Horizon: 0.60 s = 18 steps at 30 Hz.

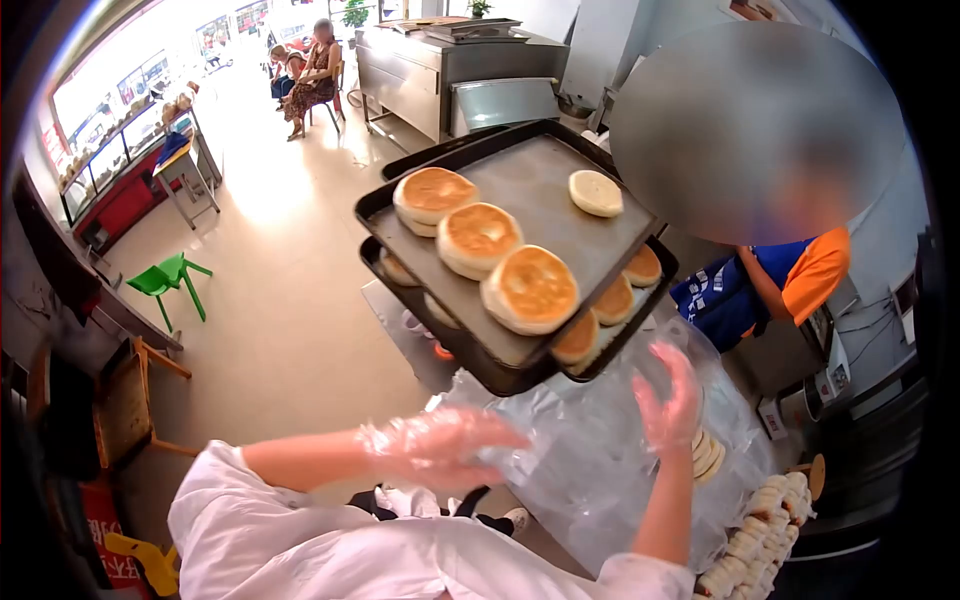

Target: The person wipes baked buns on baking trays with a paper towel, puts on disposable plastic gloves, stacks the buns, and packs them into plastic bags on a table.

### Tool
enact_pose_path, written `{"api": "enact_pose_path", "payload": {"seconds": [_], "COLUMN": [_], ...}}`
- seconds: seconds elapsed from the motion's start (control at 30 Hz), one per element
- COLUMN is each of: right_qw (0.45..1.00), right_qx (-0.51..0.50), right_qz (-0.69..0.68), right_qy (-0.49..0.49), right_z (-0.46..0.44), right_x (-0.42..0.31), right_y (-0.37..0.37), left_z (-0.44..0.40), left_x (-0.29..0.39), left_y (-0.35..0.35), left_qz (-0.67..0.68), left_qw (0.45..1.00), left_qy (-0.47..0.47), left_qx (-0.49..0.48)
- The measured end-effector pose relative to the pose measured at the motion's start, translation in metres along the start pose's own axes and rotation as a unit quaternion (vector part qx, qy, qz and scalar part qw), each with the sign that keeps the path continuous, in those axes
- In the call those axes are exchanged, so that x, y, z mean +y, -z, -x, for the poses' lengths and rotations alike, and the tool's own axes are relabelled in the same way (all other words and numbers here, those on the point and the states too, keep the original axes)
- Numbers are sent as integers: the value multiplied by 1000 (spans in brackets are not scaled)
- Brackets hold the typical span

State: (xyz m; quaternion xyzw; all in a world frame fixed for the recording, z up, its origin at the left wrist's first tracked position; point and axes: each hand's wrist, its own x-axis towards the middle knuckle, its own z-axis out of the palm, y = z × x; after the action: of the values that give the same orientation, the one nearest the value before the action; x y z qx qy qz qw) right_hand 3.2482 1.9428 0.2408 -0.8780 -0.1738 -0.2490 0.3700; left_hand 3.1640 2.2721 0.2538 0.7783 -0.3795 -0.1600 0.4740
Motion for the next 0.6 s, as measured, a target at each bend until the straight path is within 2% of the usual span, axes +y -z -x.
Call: {"api": "enact_pose_path", "payload": {"seconds": [0.07,0.13,0.17,0.2,0.23,0.27,0.37,0.4,0.43,0.47,0.5,0.53,0.57,0.6], "right_qw": [996,991,987,988,982,970,949,953,953,938,920,924,927,896], "right_qx": [-76,-129,-160,-153,-177,-205,-256,-234,-235,-256,-274,-321,-316,-339], "right_qz": [-35,-26,-12,-8,60,130,172,160,159,170,179,163,157,243], "right_qy": [42,32,16,8,21,35,70,106,103,160,217,132,124,152], "right_z": [-45,-87,-108,-126,-142,-153,-179,-182,-183,-181,-183,-185,-190,-195], "right_x": [-42,-63,-69,-71,-66,-59,-40,-35,-29,-26,-29,-36,-35,-33], "right_y": [-39,-74,-87,-101,-114,-124,-158,-170,-177,-182,-185,-186,-185,-183], "left_z": [28,38,37,33,26,15,-20,-29,-36,-43,-46,-50,-54,-57], "left_x": [-26,-15,-17,-14,-13,-28,-80,-95,-111,-105,-105,-104,-104,-108], "left_y": [53,111,137,161,178,189,197,192,188,196,198,201,205,211], "left_qz": [-101,-182,-250,-254,-255,-300,-376,-462,-543,-483,-482,-434,-383,-366], "left_qw": [982,977,960,958,957,944,913,867,812,861,862,897,924,931], "left_qy": [-127,-22,-40,-27,-15,-44,-106,-131,-153,-132,-128,-57,12,-11], "left_qx": [96,105,123,130,137,134,119,135,149,95,92,54,14,0]}}
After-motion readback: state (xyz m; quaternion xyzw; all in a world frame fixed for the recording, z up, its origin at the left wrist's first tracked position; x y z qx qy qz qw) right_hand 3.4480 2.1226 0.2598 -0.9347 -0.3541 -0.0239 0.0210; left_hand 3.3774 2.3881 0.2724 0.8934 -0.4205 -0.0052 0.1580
